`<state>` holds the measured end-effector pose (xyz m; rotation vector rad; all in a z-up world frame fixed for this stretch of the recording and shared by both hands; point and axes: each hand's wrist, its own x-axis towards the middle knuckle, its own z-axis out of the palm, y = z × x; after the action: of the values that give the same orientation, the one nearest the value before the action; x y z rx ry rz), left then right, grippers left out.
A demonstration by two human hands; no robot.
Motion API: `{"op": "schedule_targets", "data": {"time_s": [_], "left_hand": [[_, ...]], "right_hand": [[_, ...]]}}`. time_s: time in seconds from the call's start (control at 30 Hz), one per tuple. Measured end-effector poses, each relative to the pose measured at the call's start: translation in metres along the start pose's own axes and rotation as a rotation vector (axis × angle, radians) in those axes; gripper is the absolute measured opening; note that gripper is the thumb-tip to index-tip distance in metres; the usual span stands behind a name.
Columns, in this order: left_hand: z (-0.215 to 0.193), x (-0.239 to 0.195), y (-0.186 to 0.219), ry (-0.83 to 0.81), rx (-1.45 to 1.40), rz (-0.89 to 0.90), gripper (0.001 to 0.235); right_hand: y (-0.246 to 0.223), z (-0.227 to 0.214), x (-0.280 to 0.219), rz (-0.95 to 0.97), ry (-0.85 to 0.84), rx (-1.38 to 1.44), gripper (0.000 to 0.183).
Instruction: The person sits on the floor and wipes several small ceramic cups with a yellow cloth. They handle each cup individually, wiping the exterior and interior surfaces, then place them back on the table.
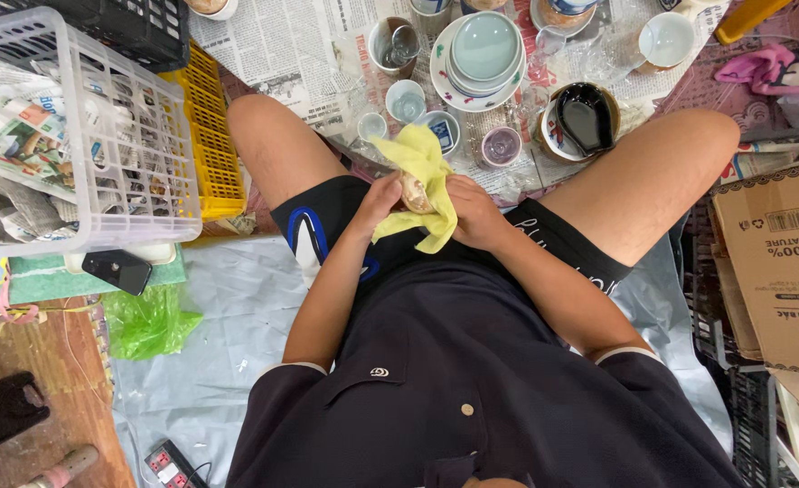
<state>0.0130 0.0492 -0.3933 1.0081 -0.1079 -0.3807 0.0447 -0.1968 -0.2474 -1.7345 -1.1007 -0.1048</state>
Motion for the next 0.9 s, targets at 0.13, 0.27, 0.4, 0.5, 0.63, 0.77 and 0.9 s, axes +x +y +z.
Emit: {"op": "schedule_targets", "data": {"time_s": [0.13,0.27,0.4,0.5,0.63,0.77,0.9], "left_hand": [[0.02,-0.001,0.023,0.03,0.059,0.014,0.084],[0.044,-0.004,0.046,0.009,0.094,0.132,0.091],[0.061,-0.003,0.063,-0.012,0.07,0.182,0.099],[0.069,-0.002,0.071,0.013,0.189,0.237,0.102],[0.072,-0.003,0.076,0.035,0.222,0.244,0.1],[0.067,-0.002,0.071,0.051,0.118,0.156,0.091],[0.058,0.0,0.058,0.05,0.054,0.206,0.083]], "right_hand": [[-0.001,-0.001,0.0,0.008,0.007,-0.008,0.035],[-0.001,-0.001,0.001,0.018,0.018,0.01,0.035],[0.001,-0.002,0.002,0.011,0.027,0.013,0.038],[0.001,0.001,0.0,0.024,0.049,-0.005,0.038],[-0.003,0.009,-0.004,0.184,0.119,-0.016,0.045],[-0.003,0.006,0.002,0.089,0.126,0.078,0.06],[-0.005,-0.002,-0.001,0.079,0.072,0.312,0.056]]}}
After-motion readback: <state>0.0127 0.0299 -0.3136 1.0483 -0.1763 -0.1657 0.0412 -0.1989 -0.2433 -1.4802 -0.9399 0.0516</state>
